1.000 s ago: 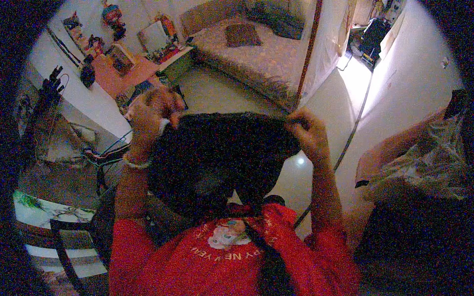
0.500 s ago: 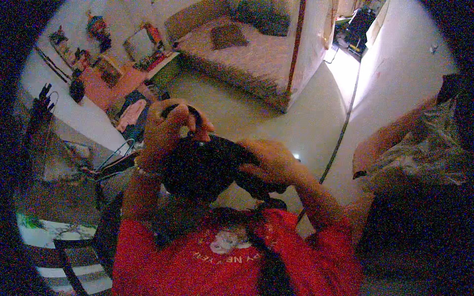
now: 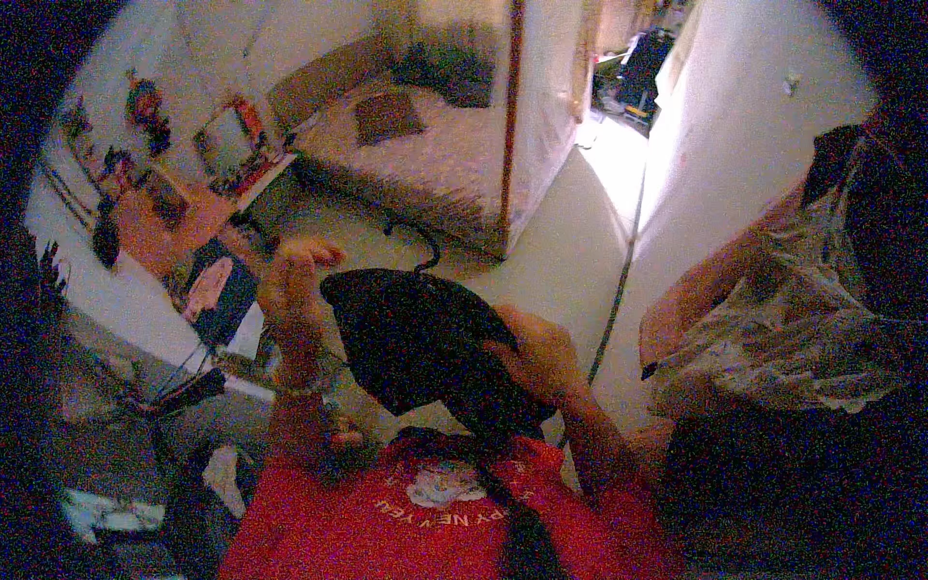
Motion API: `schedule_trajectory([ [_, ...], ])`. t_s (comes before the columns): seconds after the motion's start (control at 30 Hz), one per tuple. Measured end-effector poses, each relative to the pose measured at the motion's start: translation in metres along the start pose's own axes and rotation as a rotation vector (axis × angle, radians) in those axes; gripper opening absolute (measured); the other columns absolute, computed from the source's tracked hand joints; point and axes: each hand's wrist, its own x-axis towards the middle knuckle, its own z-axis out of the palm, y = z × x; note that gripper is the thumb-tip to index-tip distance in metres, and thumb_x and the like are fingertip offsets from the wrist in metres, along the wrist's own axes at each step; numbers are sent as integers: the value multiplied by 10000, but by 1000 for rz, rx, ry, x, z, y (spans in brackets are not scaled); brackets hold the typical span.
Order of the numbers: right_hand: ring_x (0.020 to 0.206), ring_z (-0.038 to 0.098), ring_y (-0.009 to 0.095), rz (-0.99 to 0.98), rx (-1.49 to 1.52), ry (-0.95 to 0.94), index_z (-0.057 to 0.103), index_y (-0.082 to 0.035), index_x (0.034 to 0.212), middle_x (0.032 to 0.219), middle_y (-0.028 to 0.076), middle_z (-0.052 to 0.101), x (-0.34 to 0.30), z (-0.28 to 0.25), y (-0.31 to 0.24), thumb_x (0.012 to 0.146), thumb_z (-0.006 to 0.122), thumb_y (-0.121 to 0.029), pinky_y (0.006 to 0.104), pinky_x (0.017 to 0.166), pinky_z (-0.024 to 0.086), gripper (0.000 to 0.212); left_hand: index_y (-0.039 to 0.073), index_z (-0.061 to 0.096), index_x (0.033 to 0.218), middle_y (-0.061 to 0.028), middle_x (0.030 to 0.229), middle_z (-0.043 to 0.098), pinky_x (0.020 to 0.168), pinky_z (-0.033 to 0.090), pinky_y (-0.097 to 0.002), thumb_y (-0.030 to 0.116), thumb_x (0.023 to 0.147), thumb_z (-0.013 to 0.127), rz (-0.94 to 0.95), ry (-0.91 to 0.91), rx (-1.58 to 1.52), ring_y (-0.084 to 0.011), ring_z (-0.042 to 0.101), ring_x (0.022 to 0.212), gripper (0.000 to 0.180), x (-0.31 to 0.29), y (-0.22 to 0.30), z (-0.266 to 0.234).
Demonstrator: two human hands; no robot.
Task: The person removes wet clothes from a washing machine, places them on hangers, and hangs them on a drying rack. The person handles a pink shirt, a beige top, an orange shirt, a pink top, and a black top, placing each on a hanger and moving them to a rack in the room.
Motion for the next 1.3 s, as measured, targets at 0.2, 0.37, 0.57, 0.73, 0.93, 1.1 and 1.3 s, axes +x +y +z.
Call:
schedule_trajectory([
  [0.2, 791, 562, 346, 131, -66, 68, 524, -64, 982, 841, 157, 583, -4, 2, 28, 736, 620, -195, 406, 669, 448, 295, -23, 542, 1004, -166, 955, 596, 805, 433, -340, 210, 812, 560, 24, -328, 205, -325, 566, 896, 303, 14, -2, 91],
  [0.37, 805, 558, 354, 297, -120, 94, 536, -69, 1007, 870, 163, 583, 4, -3, 35, 750, 604, -192, 406, 683, 450, 293, -4, 522, 1083, -148, 929, 616, 782, 443, -323, 178, 816, 548, -115, -631, -43, -272, 591, 859, 323, 41, -50, 139],
  [0.57, 826, 565, 337, 386, -239, 205, 527, -73, 1057, 892, 158, 585, 11, -23, 40, 759, 601, -212, 396, 713, 450, 337, -22, 518, 1062, -141, 855, 633, 729, 466, -277, 103, 861, 423, -407, -756, -640, -163, 594, 797, 256, 84, -52, 178],
  [0.73, 848, 564, 317, 356, -515, 399, 539, -73, 1044, 936, 126, 585, 23, -79, 9, 741, 618, -240, 392, 739, 458, 355, -48, 527, 1023, -155, 842, 629, 727, 481, -283, 93, 868, 408, -532, -976, -916, -186, 604, 784, 241, 119, -60, 207],
  [0.93, 826, 569, 286, 288, -1351, 716, 586, -61, 941, 906, 100, 603, 43, -150, -122, 805, 568, -207, 394, 758, 448, 200, -56, 528, 1014, -157, 837, 632, 716, 481, -280, 89, 864, 411, -376, -1280, -970, -183, 608, 775, 239, 142, -73, 217],
  [1.1, 977, 519, 276, 746, -2297, 652, 533, -85, 1083, 1058, 99, 566, 56, -253, -185, 833, 515, -150, 361, 859, 396, 259, -74, 528, 998, -169, 817, 627, 704, 494, -286, 78, 857, 423, -421, -1348, -1068, -202, 617, 772, 232, 164, -98, 218],
  [1.3, 968, 530, 302, 1490, -2142, 524, 501, -93, 1118, 1031, 129, 567, 20, -330, -222, 850, 482, -229, 391, 818, 417, 301, -81, 536, 976, -153, 773, 625, 682, 500, -287, 110, 858, 448, -444, -1375, -1105, -207, 623, 737, 240, 176, -113, 226],
])
